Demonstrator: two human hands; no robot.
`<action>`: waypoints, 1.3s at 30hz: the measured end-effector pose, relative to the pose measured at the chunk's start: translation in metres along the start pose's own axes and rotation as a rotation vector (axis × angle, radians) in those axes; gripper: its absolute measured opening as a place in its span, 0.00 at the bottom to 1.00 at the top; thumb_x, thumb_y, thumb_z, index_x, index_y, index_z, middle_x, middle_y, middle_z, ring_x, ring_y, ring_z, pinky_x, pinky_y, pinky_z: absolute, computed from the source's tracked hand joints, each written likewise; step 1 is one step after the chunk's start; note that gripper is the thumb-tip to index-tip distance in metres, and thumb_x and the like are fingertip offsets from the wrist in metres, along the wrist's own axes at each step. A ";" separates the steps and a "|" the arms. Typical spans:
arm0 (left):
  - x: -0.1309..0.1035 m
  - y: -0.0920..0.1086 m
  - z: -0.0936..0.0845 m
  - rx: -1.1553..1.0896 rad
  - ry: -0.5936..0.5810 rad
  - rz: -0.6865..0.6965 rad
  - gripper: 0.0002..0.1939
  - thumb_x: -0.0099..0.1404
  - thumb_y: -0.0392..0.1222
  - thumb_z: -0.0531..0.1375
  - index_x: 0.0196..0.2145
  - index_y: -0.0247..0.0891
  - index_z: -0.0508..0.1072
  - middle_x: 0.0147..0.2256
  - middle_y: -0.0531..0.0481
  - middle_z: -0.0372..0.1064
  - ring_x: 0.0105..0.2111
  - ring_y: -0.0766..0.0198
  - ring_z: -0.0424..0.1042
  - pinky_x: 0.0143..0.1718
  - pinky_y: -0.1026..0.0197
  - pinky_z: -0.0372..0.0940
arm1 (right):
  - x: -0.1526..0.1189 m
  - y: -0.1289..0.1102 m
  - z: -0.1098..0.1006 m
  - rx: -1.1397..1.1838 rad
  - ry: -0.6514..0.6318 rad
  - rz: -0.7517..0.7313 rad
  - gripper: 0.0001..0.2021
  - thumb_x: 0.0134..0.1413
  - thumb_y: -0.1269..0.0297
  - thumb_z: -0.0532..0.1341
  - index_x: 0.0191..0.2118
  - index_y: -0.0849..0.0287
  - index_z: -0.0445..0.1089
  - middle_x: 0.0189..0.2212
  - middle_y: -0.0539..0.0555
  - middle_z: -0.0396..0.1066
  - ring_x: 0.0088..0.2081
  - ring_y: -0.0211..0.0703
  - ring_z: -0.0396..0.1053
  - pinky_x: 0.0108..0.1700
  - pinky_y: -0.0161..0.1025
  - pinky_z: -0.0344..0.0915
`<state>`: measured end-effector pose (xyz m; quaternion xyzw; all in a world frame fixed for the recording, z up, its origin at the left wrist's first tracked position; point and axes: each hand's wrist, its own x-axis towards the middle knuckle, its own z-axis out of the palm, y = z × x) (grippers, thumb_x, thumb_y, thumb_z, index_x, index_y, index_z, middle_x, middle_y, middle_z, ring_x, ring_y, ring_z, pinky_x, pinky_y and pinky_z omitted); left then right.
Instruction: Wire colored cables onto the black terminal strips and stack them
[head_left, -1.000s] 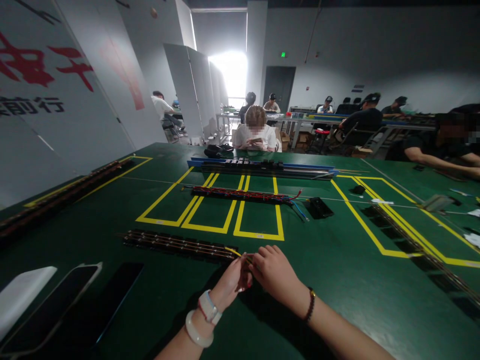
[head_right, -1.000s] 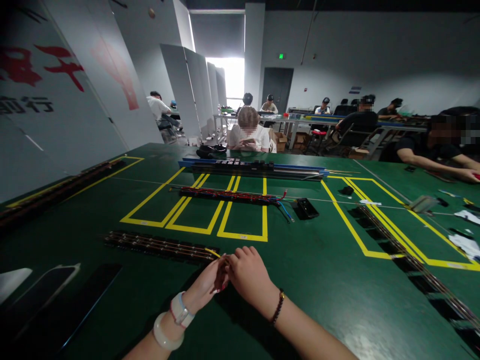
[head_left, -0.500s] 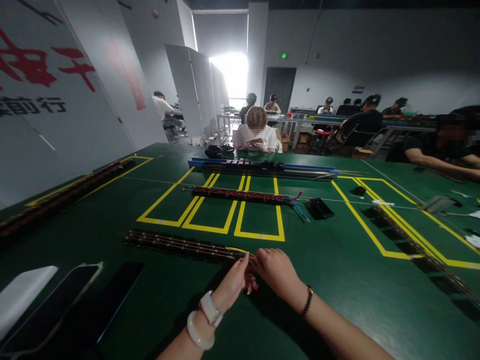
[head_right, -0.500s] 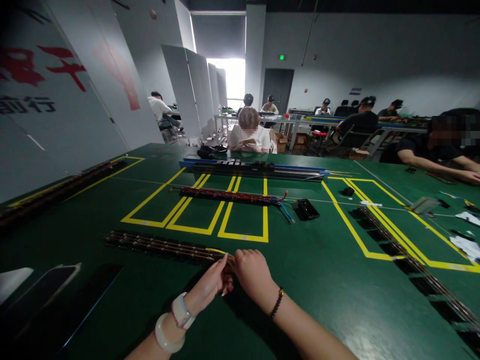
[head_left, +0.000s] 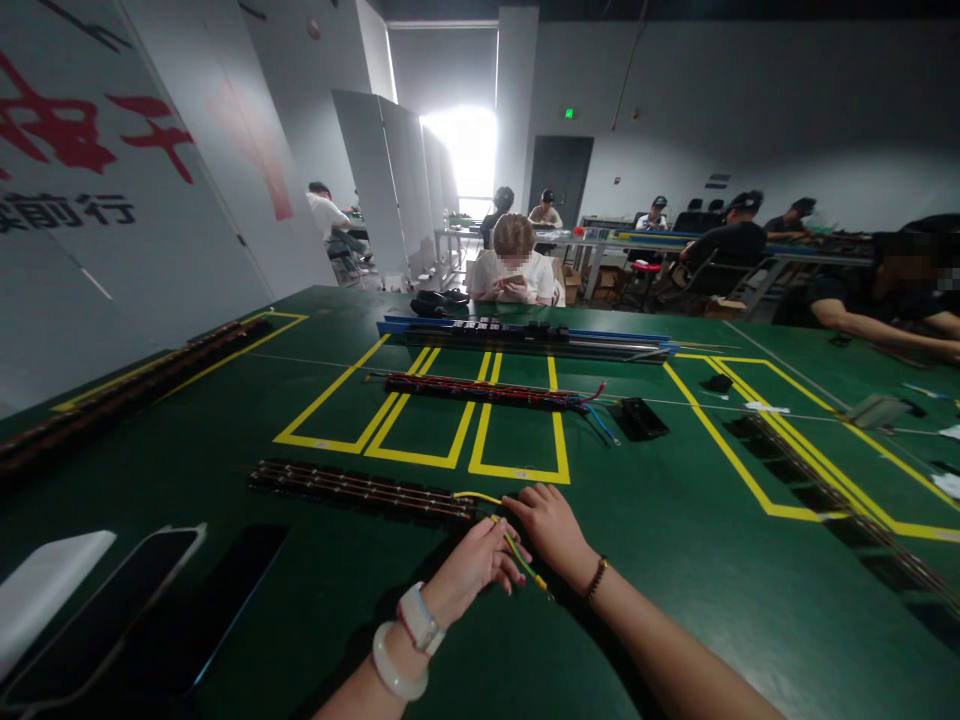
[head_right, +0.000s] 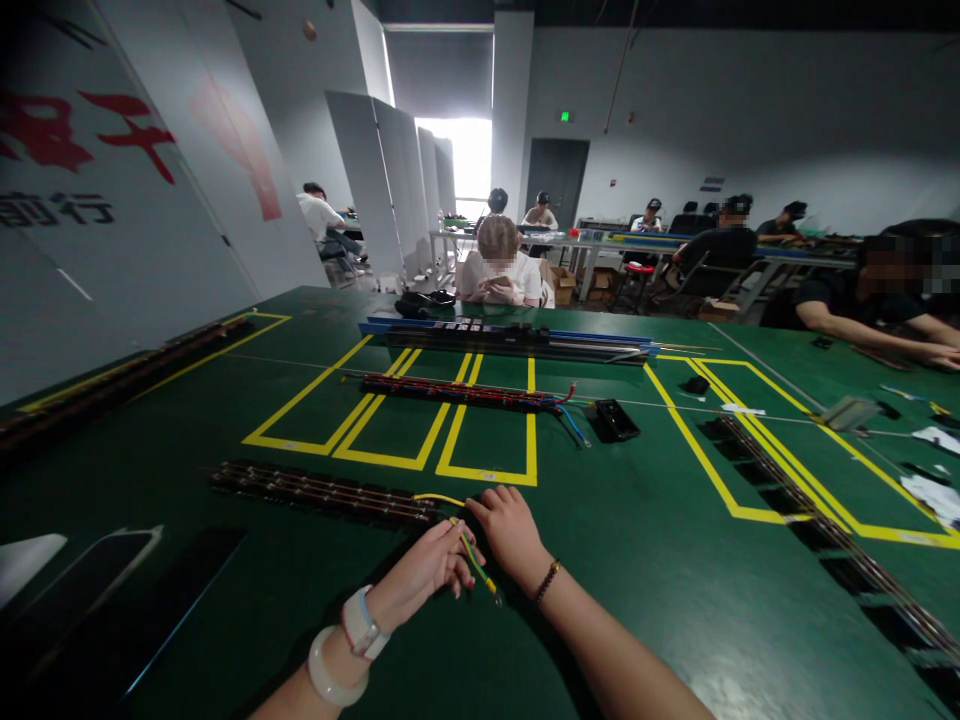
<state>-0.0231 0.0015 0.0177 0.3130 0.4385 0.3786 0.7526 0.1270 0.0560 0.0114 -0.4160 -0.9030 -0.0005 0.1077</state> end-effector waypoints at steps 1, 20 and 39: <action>-0.001 0.001 0.001 -0.024 0.004 -0.002 0.12 0.68 0.47 0.49 0.36 0.34 0.61 0.29 0.46 0.72 0.21 0.70 0.71 0.20 0.69 0.61 | 0.000 0.000 0.002 0.001 0.006 -0.003 0.15 0.58 0.68 0.58 0.51 0.53 0.68 0.36 0.55 0.69 0.39 0.46 0.63 0.42 0.42 0.57; -0.004 0.006 -0.011 0.954 0.317 0.228 0.19 0.68 0.52 0.44 0.29 0.38 0.65 0.20 0.53 0.63 0.19 0.68 0.63 0.22 0.66 0.52 | -0.003 0.000 0.007 0.074 0.124 0.038 0.14 0.60 0.70 0.53 0.49 0.55 0.68 0.36 0.55 0.68 0.37 0.43 0.62 0.40 0.39 0.57; -0.013 0.010 -0.001 1.045 0.325 0.393 0.14 0.66 0.48 0.51 0.26 0.41 0.65 0.24 0.50 0.66 0.24 0.63 0.66 0.26 0.64 0.48 | -0.004 -0.006 -0.001 0.428 0.083 0.091 0.21 0.56 0.57 0.59 0.54 0.55 0.64 0.44 0.56 0.67 0.46 0.46 0.61 0.49 0.44 0.58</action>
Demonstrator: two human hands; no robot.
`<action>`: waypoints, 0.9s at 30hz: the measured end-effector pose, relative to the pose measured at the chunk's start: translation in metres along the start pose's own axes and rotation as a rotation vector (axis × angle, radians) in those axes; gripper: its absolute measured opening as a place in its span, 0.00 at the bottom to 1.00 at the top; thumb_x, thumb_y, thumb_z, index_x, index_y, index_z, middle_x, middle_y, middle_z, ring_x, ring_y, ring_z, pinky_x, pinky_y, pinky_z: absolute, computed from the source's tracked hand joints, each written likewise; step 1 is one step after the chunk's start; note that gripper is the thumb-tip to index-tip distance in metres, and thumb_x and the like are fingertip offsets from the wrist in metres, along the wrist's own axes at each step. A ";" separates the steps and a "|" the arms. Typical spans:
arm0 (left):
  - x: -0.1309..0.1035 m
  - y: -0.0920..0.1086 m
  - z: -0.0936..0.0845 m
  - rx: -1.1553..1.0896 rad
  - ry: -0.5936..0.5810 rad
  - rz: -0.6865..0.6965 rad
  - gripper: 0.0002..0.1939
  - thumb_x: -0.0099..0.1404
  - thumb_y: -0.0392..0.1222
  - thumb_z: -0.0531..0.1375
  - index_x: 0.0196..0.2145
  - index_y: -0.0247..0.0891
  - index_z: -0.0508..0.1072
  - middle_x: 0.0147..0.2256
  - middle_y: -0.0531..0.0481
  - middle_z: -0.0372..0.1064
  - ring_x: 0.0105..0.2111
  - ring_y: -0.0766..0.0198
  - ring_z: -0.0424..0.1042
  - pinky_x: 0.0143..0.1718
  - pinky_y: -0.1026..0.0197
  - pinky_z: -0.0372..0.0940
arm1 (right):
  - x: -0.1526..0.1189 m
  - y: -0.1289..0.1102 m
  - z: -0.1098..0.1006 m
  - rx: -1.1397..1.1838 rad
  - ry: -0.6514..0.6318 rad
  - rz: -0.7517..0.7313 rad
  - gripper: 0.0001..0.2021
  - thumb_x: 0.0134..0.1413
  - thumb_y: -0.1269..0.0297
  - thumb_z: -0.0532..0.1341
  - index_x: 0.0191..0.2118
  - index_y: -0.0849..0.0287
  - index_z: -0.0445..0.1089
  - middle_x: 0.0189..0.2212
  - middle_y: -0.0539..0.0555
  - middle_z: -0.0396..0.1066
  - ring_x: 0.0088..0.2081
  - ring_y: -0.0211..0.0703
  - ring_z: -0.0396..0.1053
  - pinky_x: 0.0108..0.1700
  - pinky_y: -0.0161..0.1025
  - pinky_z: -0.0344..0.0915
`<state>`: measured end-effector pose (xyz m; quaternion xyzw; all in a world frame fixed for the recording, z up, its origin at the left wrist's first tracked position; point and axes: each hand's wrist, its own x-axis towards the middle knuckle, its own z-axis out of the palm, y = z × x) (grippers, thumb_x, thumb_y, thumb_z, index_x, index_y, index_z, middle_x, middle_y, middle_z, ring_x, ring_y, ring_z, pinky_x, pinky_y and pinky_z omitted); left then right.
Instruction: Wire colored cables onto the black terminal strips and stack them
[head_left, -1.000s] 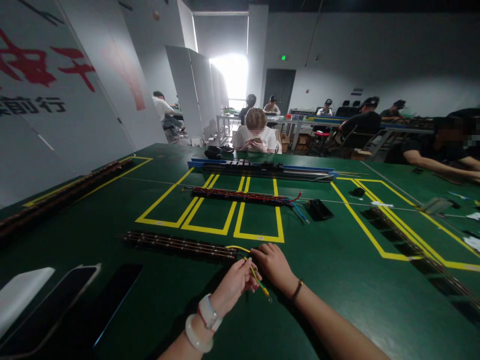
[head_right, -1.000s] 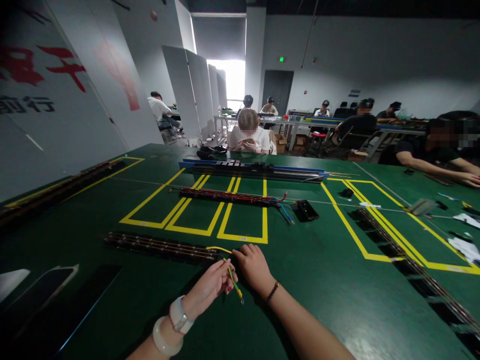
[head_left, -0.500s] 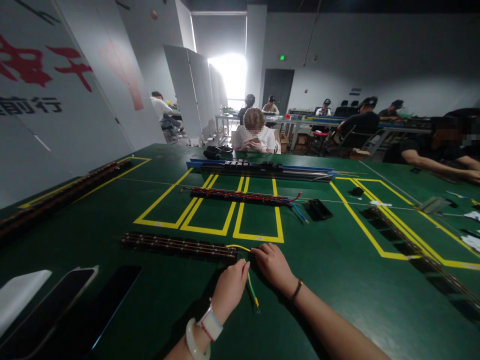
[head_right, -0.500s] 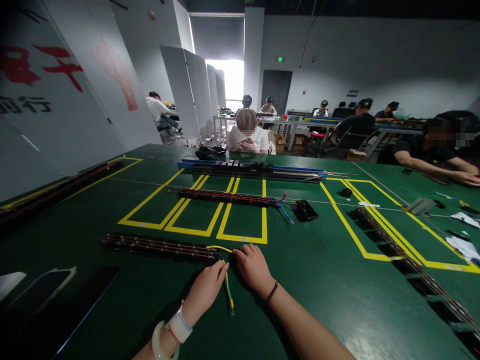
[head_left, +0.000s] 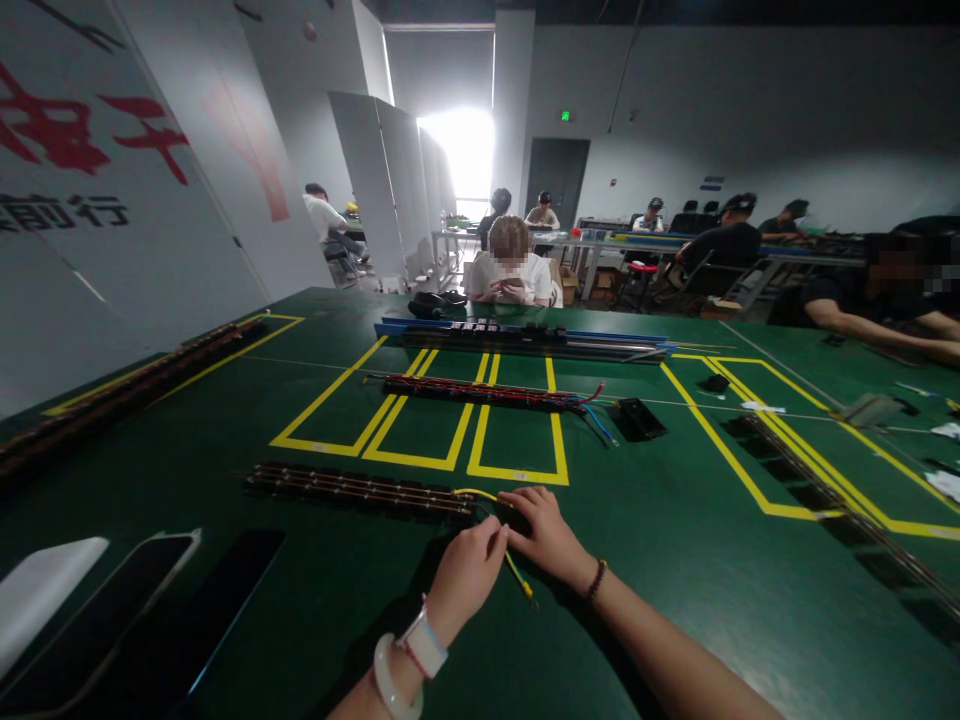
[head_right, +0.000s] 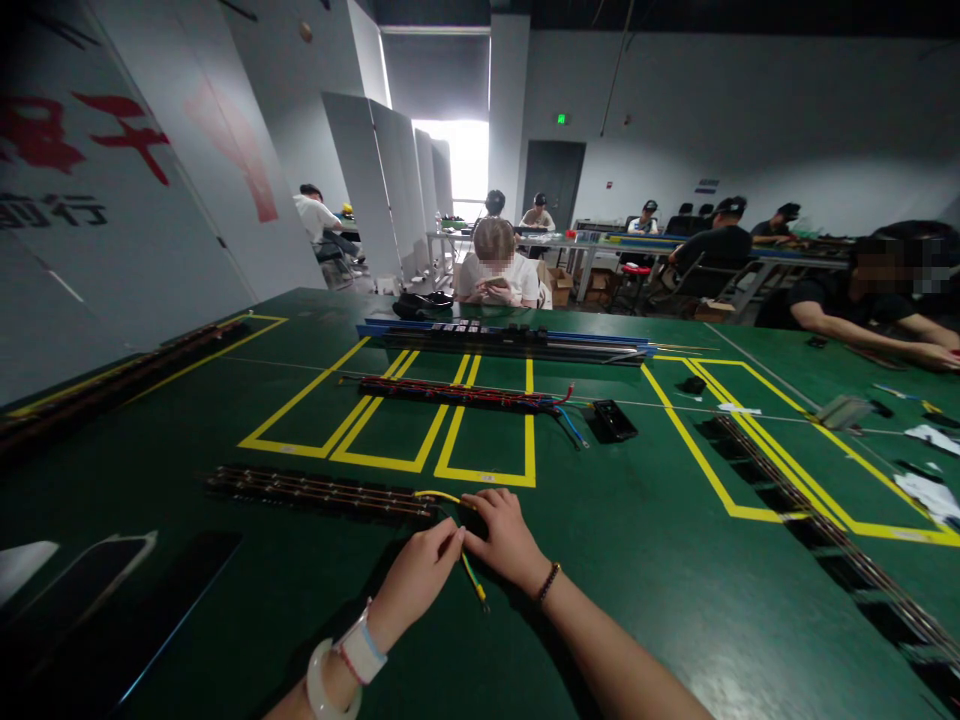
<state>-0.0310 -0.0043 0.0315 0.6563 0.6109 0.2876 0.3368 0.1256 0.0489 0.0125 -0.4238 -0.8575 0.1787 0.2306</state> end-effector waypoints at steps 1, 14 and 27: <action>0.000 0.000 0.000 0.004 0.002 0.008 0.14 0.66 0.47 0.51 0.26 0.41 0.65 0.24 0.50 0.66 0.24 0.63 0.66 0.26 0.64 0.48 | 0.000 0.000 0.000 0.012 -0.002 0.006 0.21 0.55 0.57 0.59 0.54 0.55 0.65 0.44 0.56 0.67 0.45 0.46 0.61 0.48 0.44 0.58; 0.002 0.000 0.001 -0.280 -0.014 -0.064 0.17 0.65 0.52 0.50 0.24 0.39 0.63 0.19 0.55 0.59 0.18 0.69 0.59 0.21 0.67 0.51 | -0.001 -0.004 0.003 0.140 -0.042 0.092 0.10 0.56 0.62 0.58 0.43 0.55 0.71 0.35 0.51 0.72 0.38 0.43 0.65 0.43 0.40 0.56; 0.011 -0.017 0.016 -0.651 -0.210 -0.244 0.16 0.63 0.54 0.51 0.31 0.36 0.62 0.24 0.55 0.63 0.14 0.73 0.64 0.13 0.71 0.54 | -0.004 -0.008 0.004 0.301 0.062 0.070 0.09 0.58 0.68 0.56 0.43 0.56 0.71 0.35 0.53 0.69 0.38 0.40 0.67 0.40 0.36 0.63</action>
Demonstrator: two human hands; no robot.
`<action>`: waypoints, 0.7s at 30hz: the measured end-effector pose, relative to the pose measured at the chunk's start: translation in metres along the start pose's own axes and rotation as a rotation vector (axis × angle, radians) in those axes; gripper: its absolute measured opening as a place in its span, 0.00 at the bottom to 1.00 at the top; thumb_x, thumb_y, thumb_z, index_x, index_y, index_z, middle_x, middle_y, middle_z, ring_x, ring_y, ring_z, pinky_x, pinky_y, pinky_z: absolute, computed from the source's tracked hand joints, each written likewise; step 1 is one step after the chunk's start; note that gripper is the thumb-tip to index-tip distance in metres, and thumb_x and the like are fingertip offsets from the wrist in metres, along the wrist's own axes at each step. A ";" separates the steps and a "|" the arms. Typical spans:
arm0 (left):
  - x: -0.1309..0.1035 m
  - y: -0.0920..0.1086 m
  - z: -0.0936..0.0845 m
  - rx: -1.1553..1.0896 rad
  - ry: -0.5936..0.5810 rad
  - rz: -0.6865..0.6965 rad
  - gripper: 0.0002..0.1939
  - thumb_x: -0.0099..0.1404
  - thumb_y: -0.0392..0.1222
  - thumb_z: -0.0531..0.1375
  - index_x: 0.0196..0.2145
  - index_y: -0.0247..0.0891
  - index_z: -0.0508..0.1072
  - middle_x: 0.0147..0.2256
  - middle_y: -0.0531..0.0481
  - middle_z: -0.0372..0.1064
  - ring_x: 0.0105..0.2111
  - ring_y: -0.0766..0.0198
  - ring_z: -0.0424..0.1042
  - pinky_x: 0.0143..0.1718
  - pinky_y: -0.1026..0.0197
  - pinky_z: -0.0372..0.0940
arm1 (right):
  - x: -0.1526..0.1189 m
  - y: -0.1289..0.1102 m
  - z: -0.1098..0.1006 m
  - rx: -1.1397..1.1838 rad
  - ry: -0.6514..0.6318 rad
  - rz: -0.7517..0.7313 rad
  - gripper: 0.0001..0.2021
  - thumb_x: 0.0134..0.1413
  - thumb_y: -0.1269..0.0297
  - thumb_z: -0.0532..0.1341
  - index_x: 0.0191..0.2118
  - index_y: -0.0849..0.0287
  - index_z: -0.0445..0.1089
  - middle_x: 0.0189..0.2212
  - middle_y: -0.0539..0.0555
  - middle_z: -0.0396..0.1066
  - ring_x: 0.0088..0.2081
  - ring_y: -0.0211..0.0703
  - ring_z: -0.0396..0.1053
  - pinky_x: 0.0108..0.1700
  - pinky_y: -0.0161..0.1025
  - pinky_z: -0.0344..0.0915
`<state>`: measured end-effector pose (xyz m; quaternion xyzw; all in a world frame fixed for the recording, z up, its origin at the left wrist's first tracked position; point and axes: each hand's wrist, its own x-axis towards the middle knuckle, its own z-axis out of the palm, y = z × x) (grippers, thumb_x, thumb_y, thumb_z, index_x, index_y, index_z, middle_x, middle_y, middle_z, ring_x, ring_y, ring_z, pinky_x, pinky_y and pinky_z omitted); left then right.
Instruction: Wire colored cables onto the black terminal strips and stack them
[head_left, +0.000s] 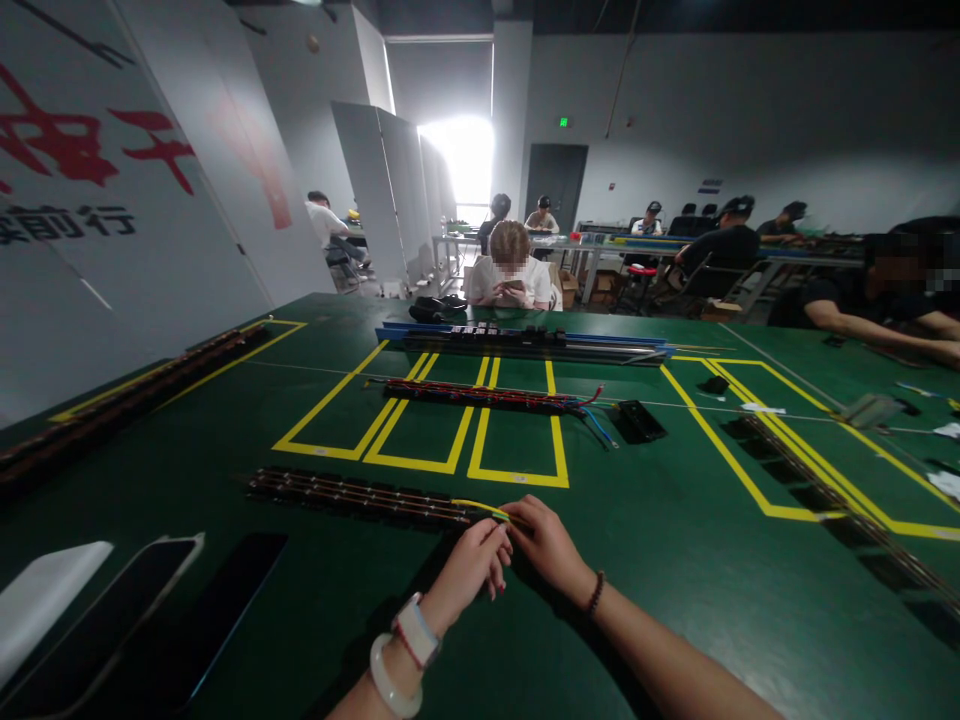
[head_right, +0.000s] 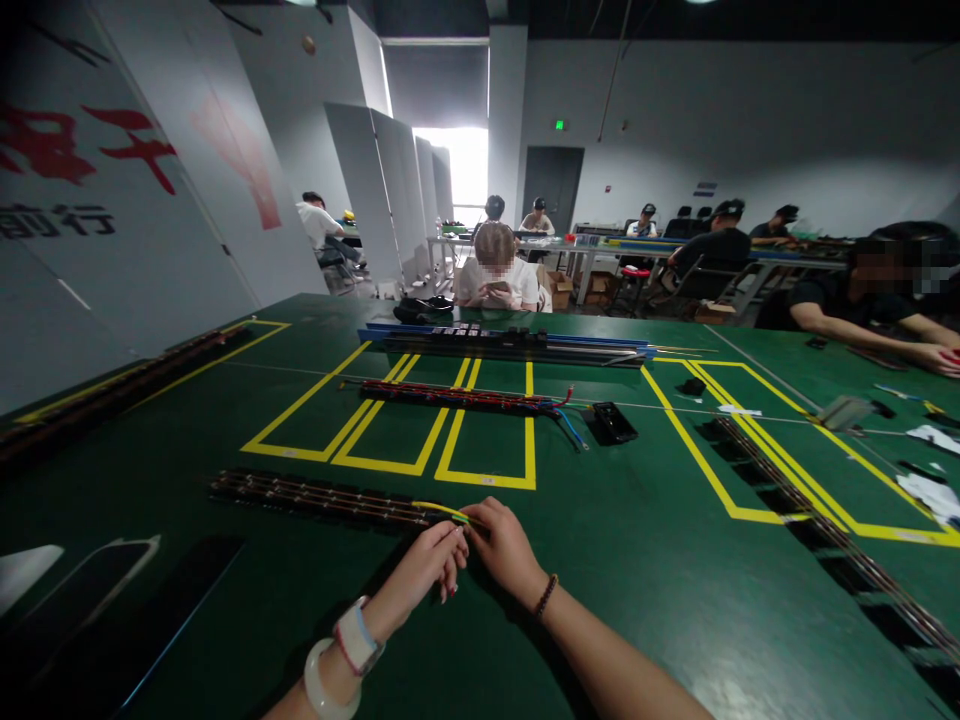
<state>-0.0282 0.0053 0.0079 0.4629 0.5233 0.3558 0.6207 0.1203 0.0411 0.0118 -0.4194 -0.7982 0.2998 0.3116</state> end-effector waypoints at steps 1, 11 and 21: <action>0.000 -0.001 0.000 -0.030 -0.011 -0.012 0.17 0.62 0.55 0.52 0.32 0.36 0.62 0.26 0.54 0.64 0.15 0.73 0.65 0.14 0.70 0.56 | 0.000 0.000 0.000 0.009 0.004 -0.007 0.10 0.58 0.69 0.56 0.43 0.56 0.71 0.35 0.53 0.69 0.39 0.41 0.67 0.40 0.36 0.64; -0.004 0.006 0.001 -0.318 0.044 -0.125 0.19 0.64 0.53 0.53 0.46 0.36 0.58 0.28 0.51 0.67 0.22 0.68 0.71 0.21 0.67 0.61 | -0.005 -0.002 -0.001 -0.152 -0.010 -0.140 0.12 0.60 0.69 0.55 0.48 0.55 0.68 0.39 0.55 0.68 0.39 0.41 0.66 0.41 0.37 0.63; 0.001 -0.002 -0.004 -0.395 0.042 -0.110 0.10 0.65 0.45 0.51 0.39 0.36 0.58 0.25 0.55 0.62 0.21 0.67 0.70 0.18 0.67 0.59 | -0.006 -0.004 -0.004 -0.126 -0.076 -0.197 0.13 0.59 0.69 0.54 0.48 0.56 0.68 0.38 0.55 0.67 0.40 0.42 0.63 0.42 0.39 0.62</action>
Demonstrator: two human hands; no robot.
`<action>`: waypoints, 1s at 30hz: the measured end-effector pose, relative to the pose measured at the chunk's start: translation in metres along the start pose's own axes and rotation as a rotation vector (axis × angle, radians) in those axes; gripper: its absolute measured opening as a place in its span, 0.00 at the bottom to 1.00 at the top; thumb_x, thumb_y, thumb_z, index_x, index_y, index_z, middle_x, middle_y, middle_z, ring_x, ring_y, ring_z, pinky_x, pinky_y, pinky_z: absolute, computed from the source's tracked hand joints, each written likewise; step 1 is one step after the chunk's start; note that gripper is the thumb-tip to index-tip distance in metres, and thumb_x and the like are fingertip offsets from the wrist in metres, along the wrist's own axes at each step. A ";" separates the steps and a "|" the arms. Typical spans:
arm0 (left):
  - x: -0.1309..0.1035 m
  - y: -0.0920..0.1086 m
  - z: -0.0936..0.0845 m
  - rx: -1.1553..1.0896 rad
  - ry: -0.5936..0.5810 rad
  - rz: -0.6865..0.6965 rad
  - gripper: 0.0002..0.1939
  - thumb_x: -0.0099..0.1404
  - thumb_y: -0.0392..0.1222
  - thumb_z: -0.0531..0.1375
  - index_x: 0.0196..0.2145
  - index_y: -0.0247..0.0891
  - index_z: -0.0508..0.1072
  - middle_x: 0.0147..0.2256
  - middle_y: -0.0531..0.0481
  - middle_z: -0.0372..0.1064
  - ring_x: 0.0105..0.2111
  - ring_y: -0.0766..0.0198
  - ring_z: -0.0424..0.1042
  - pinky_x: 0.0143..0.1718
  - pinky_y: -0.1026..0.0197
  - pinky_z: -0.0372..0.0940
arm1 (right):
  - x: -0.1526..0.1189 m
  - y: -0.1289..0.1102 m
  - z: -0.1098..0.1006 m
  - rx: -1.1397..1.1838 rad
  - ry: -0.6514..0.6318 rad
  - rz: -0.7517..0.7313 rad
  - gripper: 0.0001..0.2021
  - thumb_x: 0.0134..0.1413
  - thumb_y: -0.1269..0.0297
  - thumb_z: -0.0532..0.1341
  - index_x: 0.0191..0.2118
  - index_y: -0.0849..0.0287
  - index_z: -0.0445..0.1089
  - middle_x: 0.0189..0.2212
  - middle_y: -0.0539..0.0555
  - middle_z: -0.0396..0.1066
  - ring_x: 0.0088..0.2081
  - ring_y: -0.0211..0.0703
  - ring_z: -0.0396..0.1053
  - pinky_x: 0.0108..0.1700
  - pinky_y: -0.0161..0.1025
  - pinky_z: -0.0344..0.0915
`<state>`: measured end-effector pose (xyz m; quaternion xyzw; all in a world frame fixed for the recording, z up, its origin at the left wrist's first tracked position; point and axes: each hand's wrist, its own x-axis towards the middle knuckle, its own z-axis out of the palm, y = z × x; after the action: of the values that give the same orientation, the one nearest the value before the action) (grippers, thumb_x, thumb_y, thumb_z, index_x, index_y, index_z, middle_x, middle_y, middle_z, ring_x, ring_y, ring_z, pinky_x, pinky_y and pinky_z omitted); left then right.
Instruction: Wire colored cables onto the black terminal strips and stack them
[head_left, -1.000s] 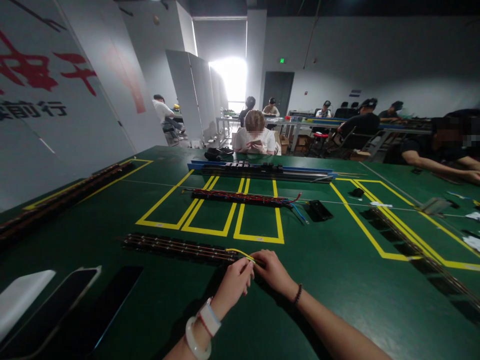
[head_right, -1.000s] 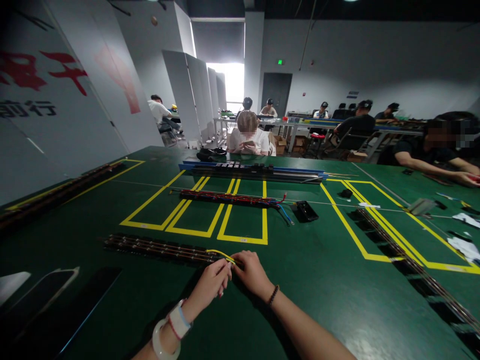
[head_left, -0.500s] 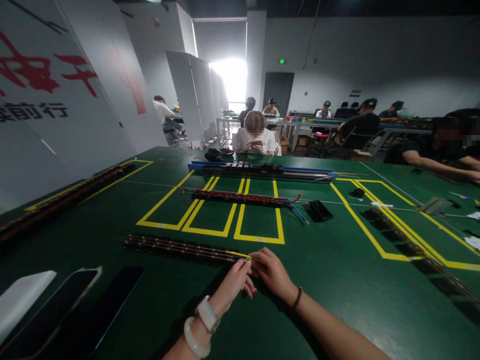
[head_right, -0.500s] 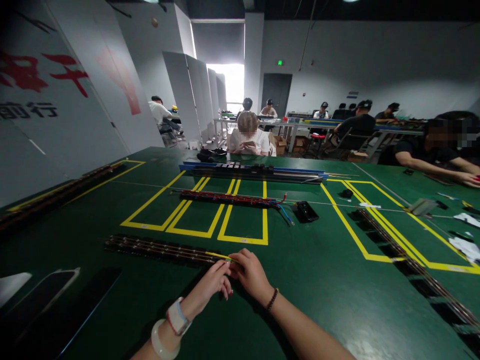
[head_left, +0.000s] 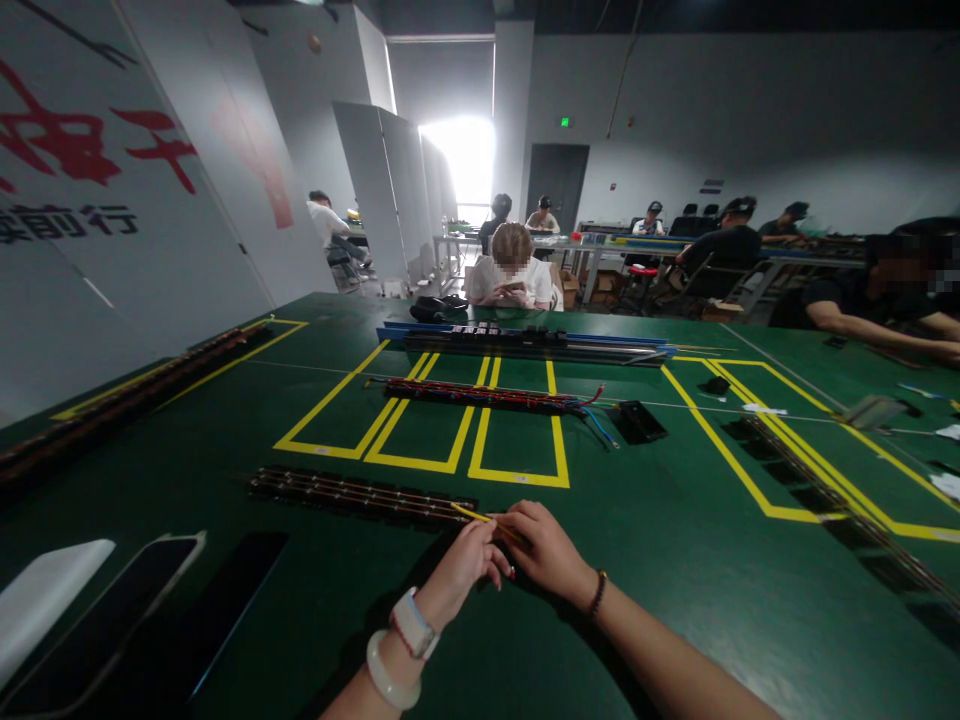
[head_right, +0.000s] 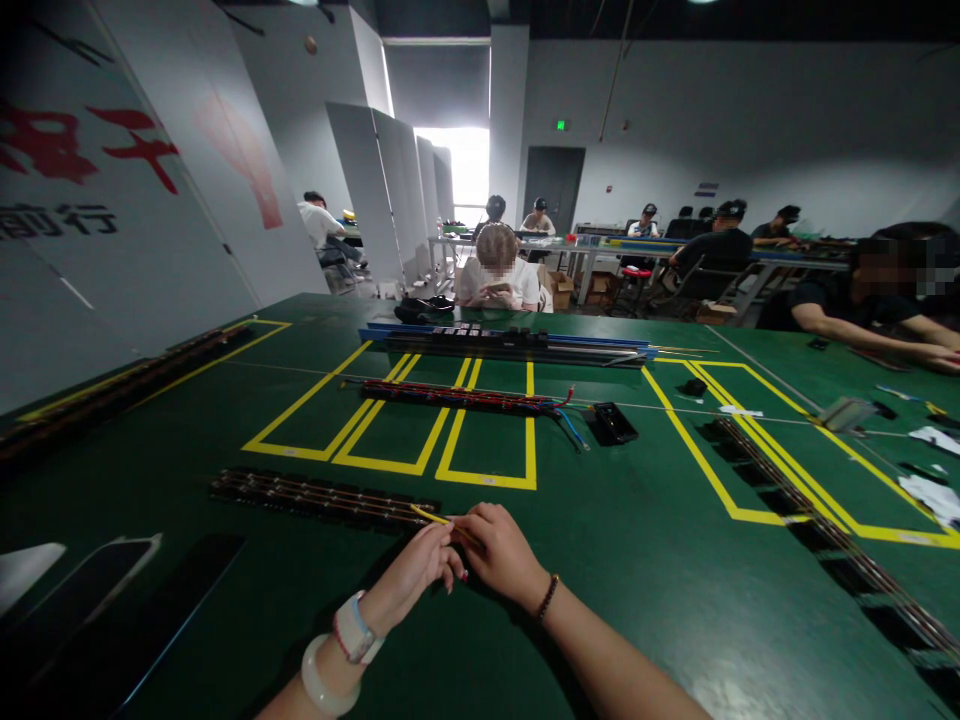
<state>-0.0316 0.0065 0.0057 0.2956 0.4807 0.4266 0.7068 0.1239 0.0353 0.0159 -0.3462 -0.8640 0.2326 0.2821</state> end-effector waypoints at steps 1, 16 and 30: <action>0.000 0.000 0.000 0.001 0.000 0.003 0.10 0.65 0.45 0.51 0.39 0.37 0.58 0.25 0.56 0.62 0.21 0.67 0.70 0.18 0.67 0.58 | 0.000 0.000 0.000 0.004 -0.001 -0.003 0.13 0.59 0.69 0.54 0.48 0.56 0.68 0.39 0.55 0.67 0.40 0.42 0.63 0.42 0.40 0.62; 0.002 0.001 0.000 0.025 -0.031 -0.002 0.07 0.66 0.43 0.46 0.38 0.36 0.57 0.25 0.55 0.63 0.19 0.67 0.69 0.16 0.66 0.57 | 0.000 0.003 0.003 -0.010 0.032 -0.013 0.10 0.61 0.66 0.53 0.45 0.55 0.69 0.37 0.54 0.67 0.39 0.42 0.64 0.43 0.40 0.61; 0.001 0.003 0.003 0.033 0.012 -0.037 0.08 0.67 0.44 0.49 0.40 0.36 0.57 0.25 0.55 0.64 0.17 0.69 0.68 0.18 0.66 0.60 | 0.002 0.002 0.004 0.085 0.058 0.050 0.09 0.60 0.63 0.55 0.44 0.55 0.69 0.37 0.54 0.67 0.40 0.43 0.63 0.43 0.41 0.62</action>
<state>-0.0296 0.0093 0.0088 0.2957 0.4975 0.4071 0.7066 0.1214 0.0370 0.0122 -0.3620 -0.8358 0.2661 0.3155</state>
